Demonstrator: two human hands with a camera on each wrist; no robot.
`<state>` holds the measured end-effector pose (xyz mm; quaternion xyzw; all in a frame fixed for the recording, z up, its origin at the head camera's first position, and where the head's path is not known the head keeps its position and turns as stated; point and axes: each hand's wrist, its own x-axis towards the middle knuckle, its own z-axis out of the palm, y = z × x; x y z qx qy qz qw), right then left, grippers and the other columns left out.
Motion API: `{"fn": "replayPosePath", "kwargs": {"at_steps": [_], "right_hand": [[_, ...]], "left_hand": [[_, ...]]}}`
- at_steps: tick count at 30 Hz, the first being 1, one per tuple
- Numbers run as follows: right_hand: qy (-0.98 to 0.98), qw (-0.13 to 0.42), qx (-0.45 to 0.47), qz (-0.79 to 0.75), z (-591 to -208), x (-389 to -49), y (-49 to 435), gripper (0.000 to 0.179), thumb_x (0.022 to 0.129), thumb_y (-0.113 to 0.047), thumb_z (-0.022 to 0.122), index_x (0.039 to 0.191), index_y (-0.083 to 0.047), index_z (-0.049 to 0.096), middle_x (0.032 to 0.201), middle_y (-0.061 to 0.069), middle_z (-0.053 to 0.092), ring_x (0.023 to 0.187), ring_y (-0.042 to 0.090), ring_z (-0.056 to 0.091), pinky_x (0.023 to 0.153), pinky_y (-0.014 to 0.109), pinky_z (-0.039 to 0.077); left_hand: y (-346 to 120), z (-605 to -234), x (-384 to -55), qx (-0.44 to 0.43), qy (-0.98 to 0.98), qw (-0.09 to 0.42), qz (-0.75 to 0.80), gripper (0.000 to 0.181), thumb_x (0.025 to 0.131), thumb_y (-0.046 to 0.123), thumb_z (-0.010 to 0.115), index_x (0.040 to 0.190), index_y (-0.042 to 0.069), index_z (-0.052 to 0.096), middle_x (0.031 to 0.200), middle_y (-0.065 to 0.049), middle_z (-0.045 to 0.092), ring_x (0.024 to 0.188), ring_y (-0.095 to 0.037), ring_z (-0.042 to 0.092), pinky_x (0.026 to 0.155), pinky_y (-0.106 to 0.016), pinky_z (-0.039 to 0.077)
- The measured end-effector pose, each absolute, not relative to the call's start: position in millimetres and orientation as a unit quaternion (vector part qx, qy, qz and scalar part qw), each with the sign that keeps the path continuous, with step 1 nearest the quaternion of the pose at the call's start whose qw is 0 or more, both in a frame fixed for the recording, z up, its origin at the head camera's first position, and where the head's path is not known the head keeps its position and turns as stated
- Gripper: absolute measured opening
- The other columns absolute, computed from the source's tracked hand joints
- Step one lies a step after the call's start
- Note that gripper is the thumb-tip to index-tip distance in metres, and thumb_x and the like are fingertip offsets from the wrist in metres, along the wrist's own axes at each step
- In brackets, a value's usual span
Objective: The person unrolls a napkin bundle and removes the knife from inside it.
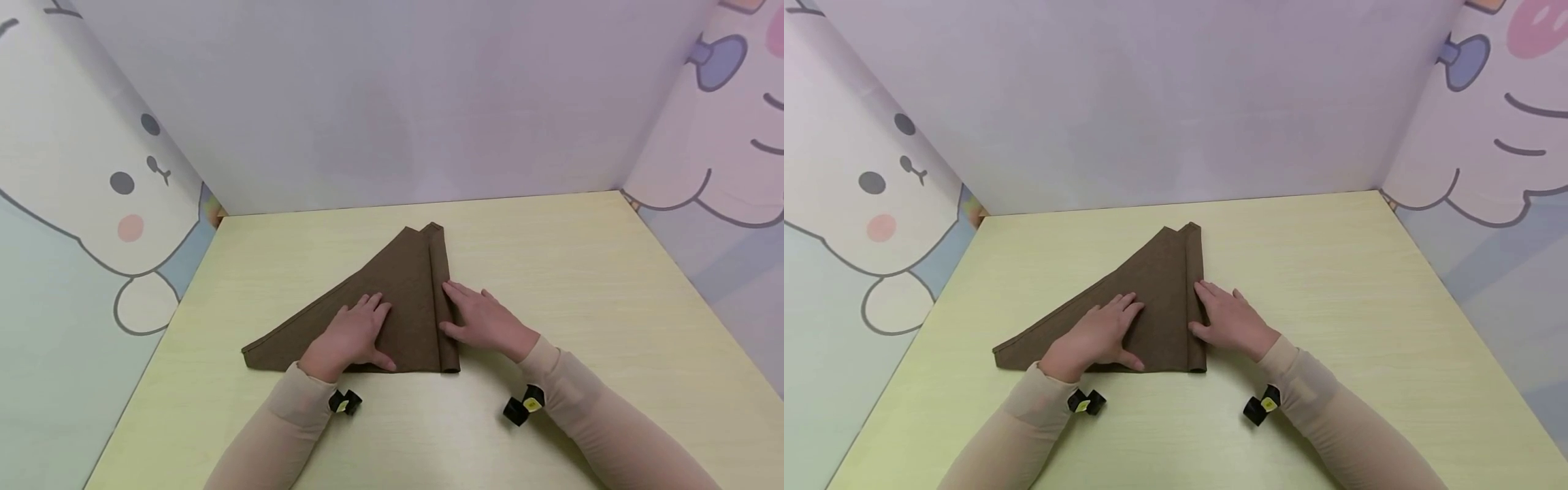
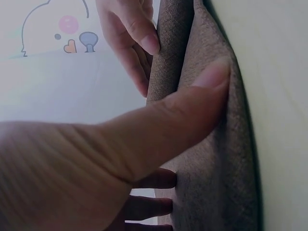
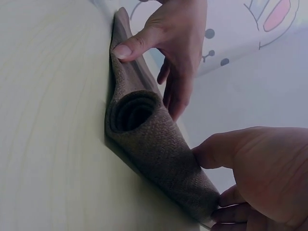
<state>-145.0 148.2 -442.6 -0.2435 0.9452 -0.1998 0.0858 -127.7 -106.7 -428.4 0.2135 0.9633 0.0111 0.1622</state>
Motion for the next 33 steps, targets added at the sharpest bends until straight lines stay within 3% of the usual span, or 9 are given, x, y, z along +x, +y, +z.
{"fn": "replayPosePath", "kwargs": {"at_steps": [12, 16, 23, 33], "right_hand": [[0.945, 0.098, -0.242, -0.196, -443.1, -146.8, 151.5, 0.076, 0.092, -0.038, 0.063, 0.149, 0.0, 0.031, 0.152, 0.016, 0.033, 0.138, 0.031, 0.034, 0.108, 0.061, 0.023], [0.945, 0.098, -0.239, -0.199, -442.6, -146.3, 152.0, 0.076, 0.091, -0.036, 0.064, 0.149, 0.001, 0.031, 0.152, 0.017, 0.032, 0.139, 0.032, 0.033, 0.107, 0.061, 0.023], [0.944, 0.043, -0.253, -0.205, -446.9, -143.1, 146.2, 0.076, 0.09, -0.037, 0.066, 0.148, 0.001, 0.034, 0.154, 0.017, 0.029, 0.139, 0.032, 0.032, 0.105, 0.062, 0.026], [0.945, 0.034, -0.266, -0.188, -452.4, -136.9, 134.5, 0.085, 0.09, -0.051, 0.062, 0.149, 0.001, 0.031, 0.158, 0.015, 0.02, 0.144, 0.03, 0.02, 0.106, 0.061, 0.027]], "left_hand": [[-108.3, -430.5, -129.1, 0.22, 0.962, 0.162, 0.012, 0.113, 0.062, 0.065, 0.08, 0.148, 0.007, 0.034, 0.155, -0.016, 0.026, 0.142, -0.034, 0.025, 0.104, -0.056, 0.033], [-106.5, -431.4, -129.5, 0.222, 0.962, 0.159, 0.009, 0.108, 0.067, 0.068, 0.074, 0.147, 0.006, 0.035, 0.155, -0.017, 0.026, 0.141, -0.035, 0.025, 0.105, -0.057, 0.031], [-95.5, -434.8, -128.6, 0.244, 0.957, 0.156, -0.001, 0.102, 0.078, 0.073, 0.059, 0.15, 0.005, 0.031, 0.157, -0.016, 0.023, 0.143, -0.033, 0.022, 0.108, -0.056, 0.027], [-89.3, -438.4, -125.8, 0.252, 0.956, 0.152, -0.007, 0.105, 0.078, 0.073, 0.059, 0.152, 0.006, 0.026, 0.158, -0.016, 0.016, 0.144, -0.033, 0.017, 0.107, -0.056, 0.029]]}}
